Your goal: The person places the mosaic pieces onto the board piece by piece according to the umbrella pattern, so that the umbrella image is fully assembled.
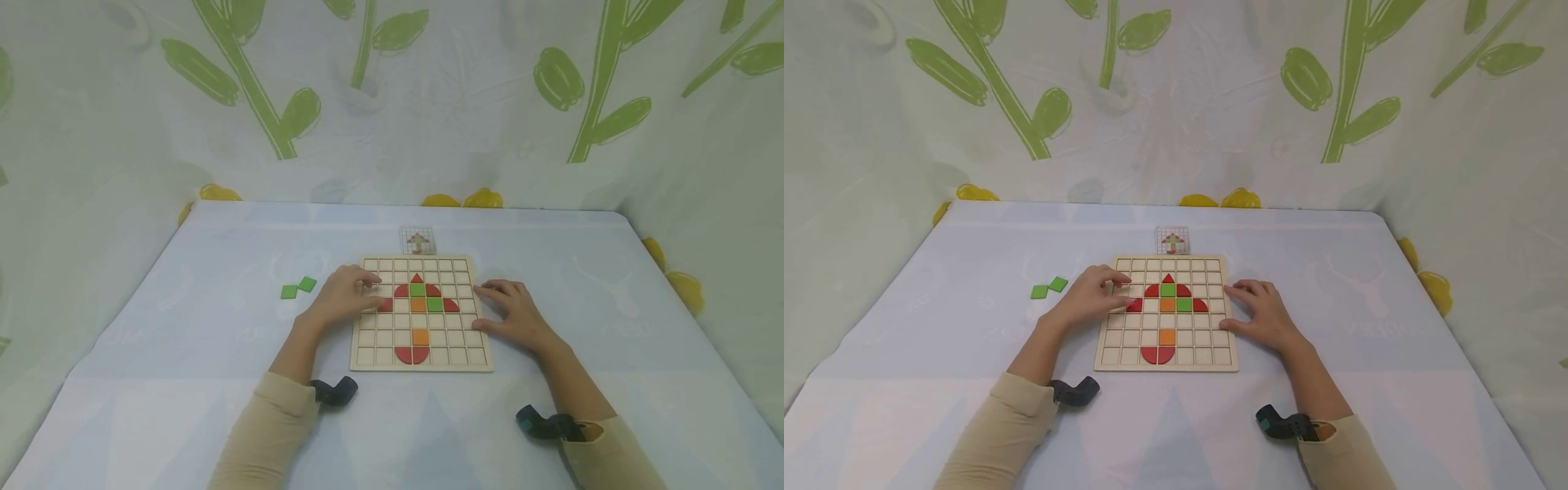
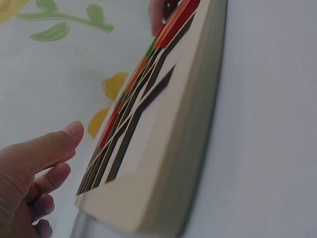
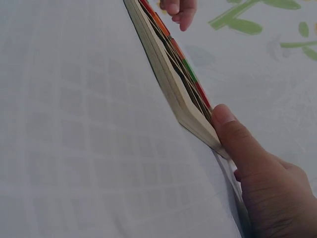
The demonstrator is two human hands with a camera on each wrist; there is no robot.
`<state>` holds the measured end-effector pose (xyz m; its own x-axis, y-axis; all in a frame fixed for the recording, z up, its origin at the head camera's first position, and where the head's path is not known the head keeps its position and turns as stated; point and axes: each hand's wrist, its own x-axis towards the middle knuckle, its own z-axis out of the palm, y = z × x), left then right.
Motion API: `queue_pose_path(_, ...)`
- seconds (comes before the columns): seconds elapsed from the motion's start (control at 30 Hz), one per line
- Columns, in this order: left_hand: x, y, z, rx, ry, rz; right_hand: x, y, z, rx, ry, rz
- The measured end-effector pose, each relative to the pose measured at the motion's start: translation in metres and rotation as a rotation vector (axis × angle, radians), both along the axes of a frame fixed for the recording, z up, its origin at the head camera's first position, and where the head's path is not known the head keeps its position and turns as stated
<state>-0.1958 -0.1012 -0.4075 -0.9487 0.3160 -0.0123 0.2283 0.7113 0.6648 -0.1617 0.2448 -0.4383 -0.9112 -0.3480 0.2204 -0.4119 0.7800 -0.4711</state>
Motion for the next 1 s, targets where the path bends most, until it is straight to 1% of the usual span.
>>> queue_pose_path(0.13,0.0,-0.011,0.0,-0.012,0.025,0.011,0.0,0.0,0.0,-0.008,0.003,0.005)
queue_pose_path(0.23,0.0,-0.02,-0.001,-0.01,0.029,0.034,0.0,0.0,-0.001,-0.007,0.012,0.006)
queue_pose_path(0.37,0.001,-0.031,-0.002,-0.016,0.016,0.078,0.0,0.0,-0.002,-0.006,0.017,0.008)
queue_pose_path(0.53,0.003,-0.047,-0.001,-0.025,0.037,0.114,0.001,0.0,-0.001,-0.004,0.018,0.002)
queue_pose_path(0.6,0.004,-0.055,-0.001,-0.03,0.053,0.126,0.001,0.0,-0.001,-0.002,0.017,0.001)
queue_pose_path(0.8,0.005,-0.075,-0.007,-0.045,0.073,0.171,0.001,0.0,-0.001,-0.005,0.017,0.007)
queue_pose_path(1.0,0.005,-0.085,-0.008,-0.146,0.089,0.223,0.0,0.0,0.0,-0.004,0.021,0.008)
